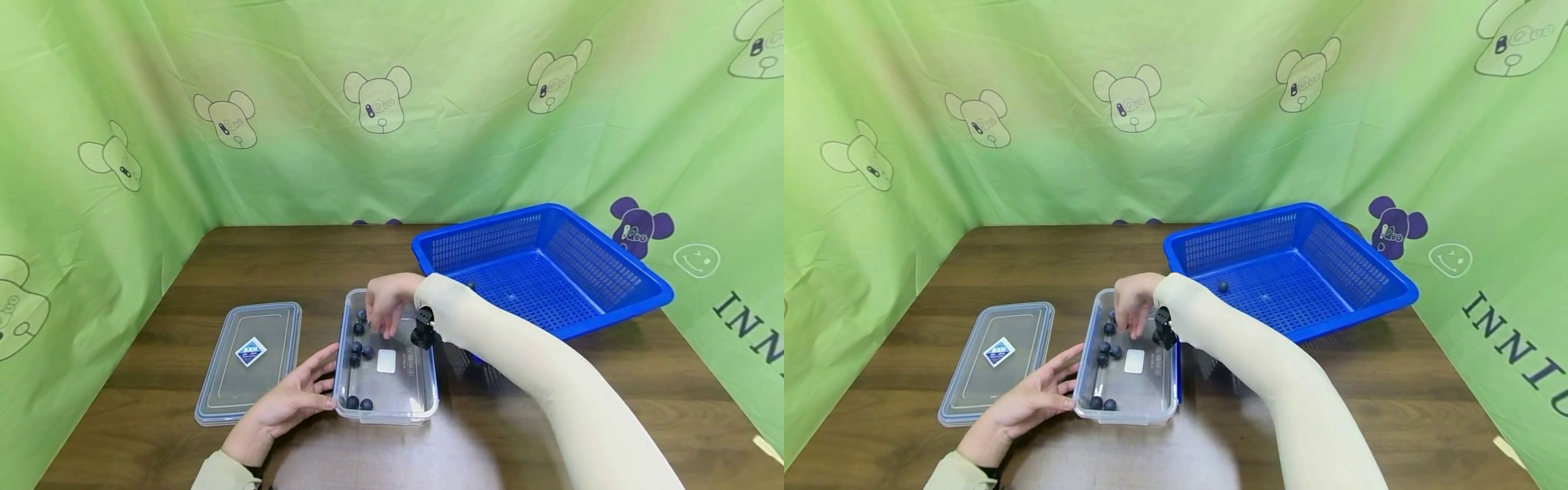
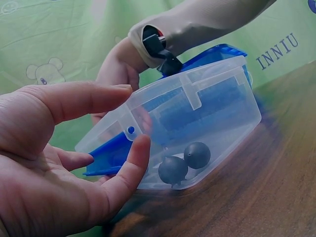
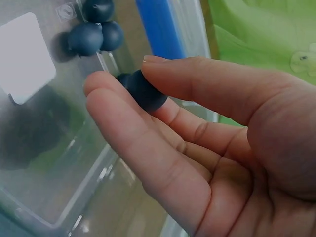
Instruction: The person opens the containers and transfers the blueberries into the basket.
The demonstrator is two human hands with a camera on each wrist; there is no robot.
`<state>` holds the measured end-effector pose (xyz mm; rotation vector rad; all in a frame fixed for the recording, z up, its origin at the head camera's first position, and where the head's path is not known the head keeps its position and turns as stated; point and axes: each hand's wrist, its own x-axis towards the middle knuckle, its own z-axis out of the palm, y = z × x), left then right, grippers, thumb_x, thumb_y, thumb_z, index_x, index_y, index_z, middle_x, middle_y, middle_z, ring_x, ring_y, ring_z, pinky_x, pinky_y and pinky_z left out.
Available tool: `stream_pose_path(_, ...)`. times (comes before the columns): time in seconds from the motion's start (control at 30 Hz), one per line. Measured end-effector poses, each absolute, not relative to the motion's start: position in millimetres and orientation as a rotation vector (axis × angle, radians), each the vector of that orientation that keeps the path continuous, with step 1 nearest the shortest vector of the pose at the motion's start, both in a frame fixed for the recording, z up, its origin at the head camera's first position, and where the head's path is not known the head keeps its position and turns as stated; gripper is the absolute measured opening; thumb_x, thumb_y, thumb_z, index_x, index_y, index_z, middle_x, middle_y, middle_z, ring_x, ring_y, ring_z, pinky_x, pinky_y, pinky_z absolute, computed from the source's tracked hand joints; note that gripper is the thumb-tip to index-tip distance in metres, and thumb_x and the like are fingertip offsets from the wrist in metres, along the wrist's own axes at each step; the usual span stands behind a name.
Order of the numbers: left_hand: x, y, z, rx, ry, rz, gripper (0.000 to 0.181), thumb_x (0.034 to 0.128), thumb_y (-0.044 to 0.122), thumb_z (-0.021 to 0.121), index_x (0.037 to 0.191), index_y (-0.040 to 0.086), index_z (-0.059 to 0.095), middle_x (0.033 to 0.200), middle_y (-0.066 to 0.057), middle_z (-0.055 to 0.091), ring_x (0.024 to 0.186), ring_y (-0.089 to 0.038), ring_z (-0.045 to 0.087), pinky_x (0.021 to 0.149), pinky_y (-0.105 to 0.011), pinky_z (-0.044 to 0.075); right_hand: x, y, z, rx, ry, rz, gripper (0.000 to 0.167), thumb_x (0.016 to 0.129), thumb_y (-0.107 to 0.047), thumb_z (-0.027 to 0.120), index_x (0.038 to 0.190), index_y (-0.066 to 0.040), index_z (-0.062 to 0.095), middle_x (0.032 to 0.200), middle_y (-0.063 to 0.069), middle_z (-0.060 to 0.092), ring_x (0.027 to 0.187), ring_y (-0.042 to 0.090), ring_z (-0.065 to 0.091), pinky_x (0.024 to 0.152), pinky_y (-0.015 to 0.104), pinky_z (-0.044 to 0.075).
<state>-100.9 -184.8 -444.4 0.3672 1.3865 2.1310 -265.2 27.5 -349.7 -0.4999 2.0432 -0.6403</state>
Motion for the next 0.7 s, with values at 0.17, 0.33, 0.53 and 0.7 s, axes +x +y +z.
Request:
stream_pose_path(0.17, -100, -184, -443, 0.363, 1.39, 2.133, 0.092, 0.0865, -0.008, 0.065, 0.159, 0.005, 0.01, 0.152, -0.035, 0.009, 0.121, -0.024, 0.049, 0.09, -0.032, 0.051, -272, 40, -338, -0.519, 2.032, -0.686, 0.007, 0.085, 0.007, 0.068, 0.09, 0.003, 0.064, 0.074, 0.015, 0.07, 0.062, 0.018, 0.068, 0.065, 0.032, 0.059)
stream_pose_path(0.33, -100, -184, -443, 0.358, 1.39, 2.135, 0.092, 0.0858, -0.009, 0.065, 0.159, 0.005, 0.011, 0.152, -0.035, 0.009, 0.12, -0.024, 0.049, 0.09, -0.032, 0.051, -280, 57, -322, -0.494, 2.023, -0.749, 0.006, 0.086, 0.008, 0.066, 0.09, 0.004, 0.064, 0.073, 0.014, 0.068, 0.061, 0.017, 0.068, 0.066, 0.031, 0.059)
stream_pose_path(0.53, -101, -184, -445, 0.358, 1.386, 2.136, 0.092, 0.0855, -0.01, 0.064, 0.159, 0.005, 0.01, 0.152, -0.035, 0.009, 0.12, -0.024, 0.049, 0.09, -0.031, 0.051, -289, 80, -302, -0.474, 2.053, -0.79, 0.008, 0.087, 0.006, 0.066, 0.094, 0.004, 0.063, 0.077, 0.017, 0.07, 0.064, 0.017, 0.069, 0.069, 0.033, 0.059)
stream_pose_path(0.7, -101, -184, -445, 0.362, 1.389, 2.137, 0.093, 0.0855, -0.009, 0.065, 0.159, 0.004, 0.01, 0.152, -0.036, 0.008, 0.12, -0.024, 0.049, 0.09, -0.031, 0.051, -296, 100, -291, -0.471, 2.062, -0.828, 0.012, 0.087, 0.005, 0.067, 0.098, 0.006, 0.061, 0.079, 0.018, 0.07, 0.065, 0.018, 0.069, 0.067, 0.032, 0.059)
